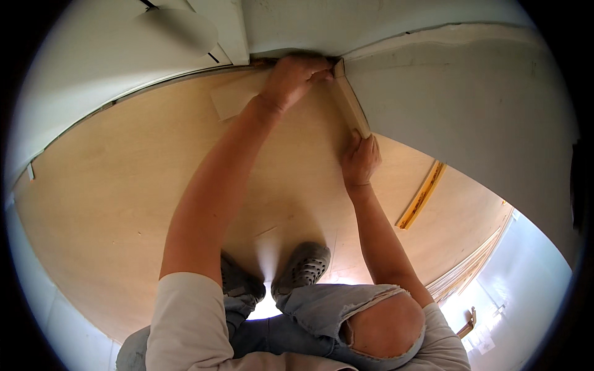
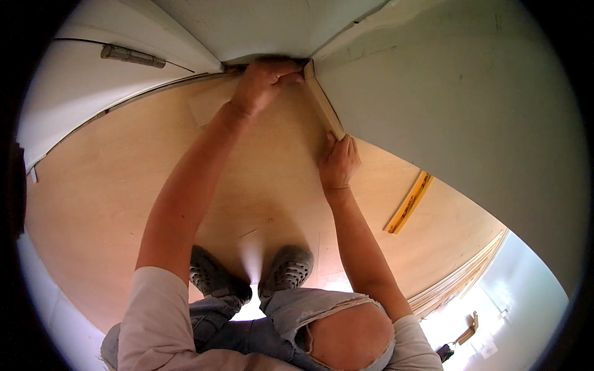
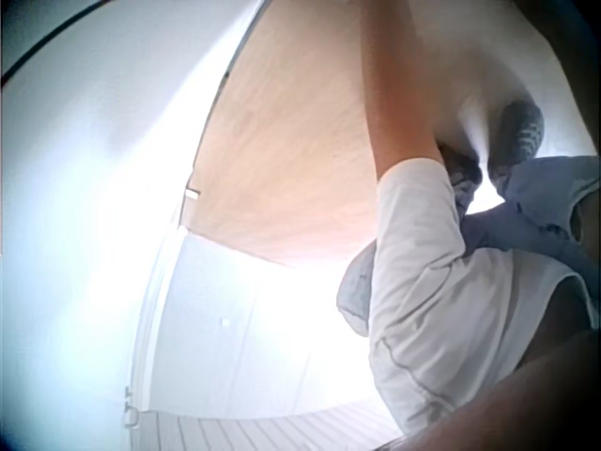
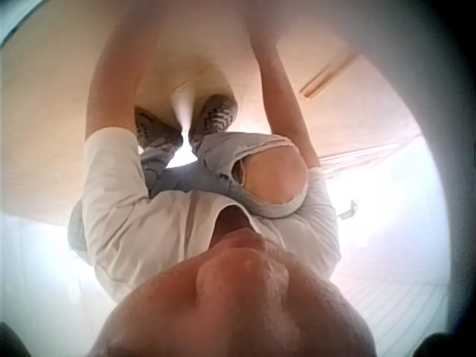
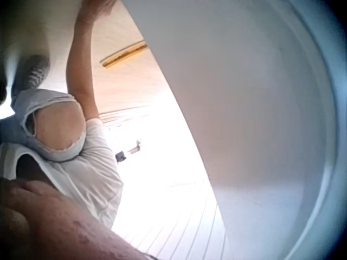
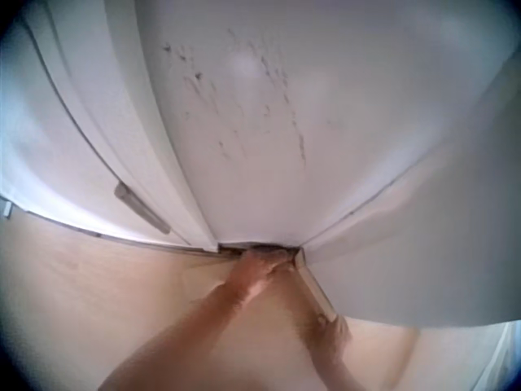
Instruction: The person measures and cuts wooden baseboard pieces using a miter saw, then carries them to a room to fit them along the wall-floor junction. They repeatedly adjust the pieces to ensure a snug fit in the corners and along the walls.
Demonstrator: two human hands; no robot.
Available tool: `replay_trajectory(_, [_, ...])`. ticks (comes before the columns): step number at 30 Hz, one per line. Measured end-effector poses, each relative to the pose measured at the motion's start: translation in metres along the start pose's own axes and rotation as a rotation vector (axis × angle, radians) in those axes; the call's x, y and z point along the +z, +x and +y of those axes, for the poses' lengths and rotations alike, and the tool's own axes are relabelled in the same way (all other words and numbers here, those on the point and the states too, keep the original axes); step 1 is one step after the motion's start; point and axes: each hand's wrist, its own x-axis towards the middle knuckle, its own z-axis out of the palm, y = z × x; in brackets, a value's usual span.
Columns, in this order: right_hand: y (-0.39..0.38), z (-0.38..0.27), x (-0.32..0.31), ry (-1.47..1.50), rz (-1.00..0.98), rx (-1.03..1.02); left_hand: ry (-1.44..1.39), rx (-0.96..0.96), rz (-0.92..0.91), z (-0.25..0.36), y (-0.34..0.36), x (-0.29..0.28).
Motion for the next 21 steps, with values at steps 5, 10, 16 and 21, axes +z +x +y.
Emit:
replay_trajectory(5, [-0.002, 0.004, 0.006, 0.016, -0.001, 0.013, -0.061, 0.037, 0.04, 0.0, -0.001, -0.002])
replay_trajectory(10, [-0.002, 0.0, 0.003, -0.016, -0.007, 0.037, -0.059, -0.033, -0.033, 0.008, 0.0, -0.008])
replay_trajectory(16, [-0.002, 0.0, 0.009, -0.049, 0.001, 0.056, -0.053, -0.059, -0.025, 0.01, 0.002, -0.006])
replay_trajectory(21, [0.002, -0.004, 0.006, -0.063, -0.01, 0.074, -0.045, -0.087, -0.051, 0.014, 0.004, -0.006])
